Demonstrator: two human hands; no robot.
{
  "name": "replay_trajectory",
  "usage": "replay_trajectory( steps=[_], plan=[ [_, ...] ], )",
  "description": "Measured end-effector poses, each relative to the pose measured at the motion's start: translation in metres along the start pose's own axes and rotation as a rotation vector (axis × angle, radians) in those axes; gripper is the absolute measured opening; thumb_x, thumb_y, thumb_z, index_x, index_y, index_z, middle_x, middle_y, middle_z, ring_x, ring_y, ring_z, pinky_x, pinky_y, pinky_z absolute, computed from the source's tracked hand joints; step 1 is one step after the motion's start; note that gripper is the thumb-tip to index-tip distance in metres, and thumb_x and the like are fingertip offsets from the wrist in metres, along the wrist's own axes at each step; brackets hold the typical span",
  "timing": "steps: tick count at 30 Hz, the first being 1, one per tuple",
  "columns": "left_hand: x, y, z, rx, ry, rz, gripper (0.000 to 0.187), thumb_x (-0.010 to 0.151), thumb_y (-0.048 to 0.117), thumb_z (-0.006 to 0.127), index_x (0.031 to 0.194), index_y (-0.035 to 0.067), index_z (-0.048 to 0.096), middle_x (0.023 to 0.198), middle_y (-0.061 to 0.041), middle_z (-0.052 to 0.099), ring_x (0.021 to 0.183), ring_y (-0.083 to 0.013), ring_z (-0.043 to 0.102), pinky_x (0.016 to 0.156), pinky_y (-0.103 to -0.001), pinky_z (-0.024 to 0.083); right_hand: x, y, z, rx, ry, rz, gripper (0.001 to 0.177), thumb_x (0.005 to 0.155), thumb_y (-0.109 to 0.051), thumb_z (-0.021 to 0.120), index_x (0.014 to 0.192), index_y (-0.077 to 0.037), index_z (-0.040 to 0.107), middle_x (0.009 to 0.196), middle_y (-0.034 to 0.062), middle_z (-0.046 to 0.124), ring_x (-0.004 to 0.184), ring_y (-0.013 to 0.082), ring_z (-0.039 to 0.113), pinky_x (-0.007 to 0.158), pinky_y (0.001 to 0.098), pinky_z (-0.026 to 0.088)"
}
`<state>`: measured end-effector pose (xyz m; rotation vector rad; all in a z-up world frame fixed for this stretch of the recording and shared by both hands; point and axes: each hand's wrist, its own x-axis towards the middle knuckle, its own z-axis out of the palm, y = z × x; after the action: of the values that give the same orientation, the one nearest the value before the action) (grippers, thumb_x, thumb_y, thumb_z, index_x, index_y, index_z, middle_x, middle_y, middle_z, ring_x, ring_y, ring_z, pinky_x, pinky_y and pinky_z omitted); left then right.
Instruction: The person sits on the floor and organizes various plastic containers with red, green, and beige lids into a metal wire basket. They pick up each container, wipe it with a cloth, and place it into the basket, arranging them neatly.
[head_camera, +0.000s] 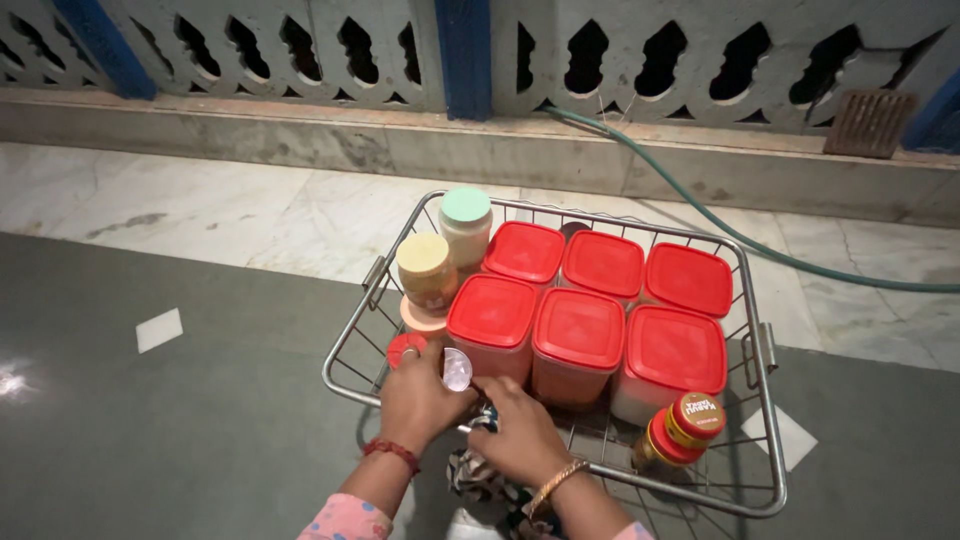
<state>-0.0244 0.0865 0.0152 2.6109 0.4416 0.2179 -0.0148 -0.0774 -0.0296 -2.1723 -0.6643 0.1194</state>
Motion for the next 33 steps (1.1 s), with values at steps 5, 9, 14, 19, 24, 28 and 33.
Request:
replay_trajectory(
  steps=[5,9,14,19,24,28,33],
  plan=[
    [0.006,-0.007,0.011,0.028,-0.021,-0.027,0.06,0.06,0.036,0.088,0.111,0.012,0.067,0.102,-0.023,0.069,0.094,-0.0413,0.07,0.082,-0.05,0.058,0.021,0.025,0.004,0.323,-0.235,0.09,0.071,0.076,-0.019,0.071,0.143,-0.007,0.054,0.124,0.0113,0.072,0.108,0.022,0.071,0.094,0.0341,0.054],
    [0.013,-0.012,0.023,0.048,0.027,-0.032,0.045,0.073,0.031,0.082,0.11,0.01,0.068,0.097,-0.022,0.072,0.092,-0.0412,0.071,0.08,-0.051,0.057,0.026,0.035,0.01,0.516,-0.345,0.25,0.073,0.078,-0.014,0.07,0.148,-0.008,0.05,0.116,0.0081,0.072,0.09,0.0145,0.069,0.083,0.0295,0.057],
    [0.017,-0.018,0.031,0.066,0.001,-0.046,0.04,0.072,0.025,0.082,0.105,0.008,0.068,0.093,-0.021,0.073,0.093,-0.0397,0.071,0.081,-0.051,0.057,0.026,0.039,0.014,0.54,-0.391,0.379,0.071,0.079,-0.013,0.068,0.148,-0.009,0.053,0.105,0.0095,0.074,0.086,0.0157,0.069,0.079,0.0304,0.057],
    [0.021,-0.02,0.037,0.089,0.028,-0.049,0.044,0.074,0.023,0.081,0.11,0.006,0.062,0.091,-0.021,0.073,0.092,-0.04,0.072,0.081,-0.051,0.057,0.024,0.029,0.008,0.343,-0.332,0.193,0.059,0.077,-0.022,0.077,0.133,-0.005,0.065,0.112,0.0085,0.076,0.096,0.0129,0.071,0.088,0.0293,0.056],
    [0.022,-0.021,0.038,0.125,0.04,-0.065,0.053,0.074,0.022,0.083,0.116,0.005,0.057,0.103,-0.025,0.069,0.094,-0.0423,0.071,0.08,-0.049,0.059,0.014,-0.005,-0.009,0.166,-0.274,0.245,0.044,0.073,-0.035,0.081,0.106,-0.006,0.076,0.096,0.0128,0.079,0.087,0.0208,0.076,0.084,0.0336,0.058],
    [0.019,-0.018,0.031,0.102,-0.014,-0.076,0.076,0.063,0.036,0.093,0.117,0.003,0.053,0.112,-0.026,0.063,0.097,-0.0428,0.07,0.082,-0.048,0.059,0.002,-0.03,-0.022,-0.018,-0.145,0.249,0.045,0.073,-0.049,0.08,0.092,-0.009,0.077,0.092,0.0172,0.076,0.088,0.0322,0.073,0.082,0.0414,0.057],
    [0.012,-0.011,0.019,0.057,0.075,-0.039,0.082,0.063,0.049,0.092,0.119,0.003,0.054,0.109,-0.026,0.063,0.093,-0.0438,0.07,0.076,-0.049,0.059,-0.009,-0.039,-0.027,-0.13,0.017,0.094,0.05,0.075,-0.055,0.078,0.083,-0.006,0.074,0.09,0.0176,0.073,0.089,0.038,0.07,0.08,0.0475,0.055]
  ],
)
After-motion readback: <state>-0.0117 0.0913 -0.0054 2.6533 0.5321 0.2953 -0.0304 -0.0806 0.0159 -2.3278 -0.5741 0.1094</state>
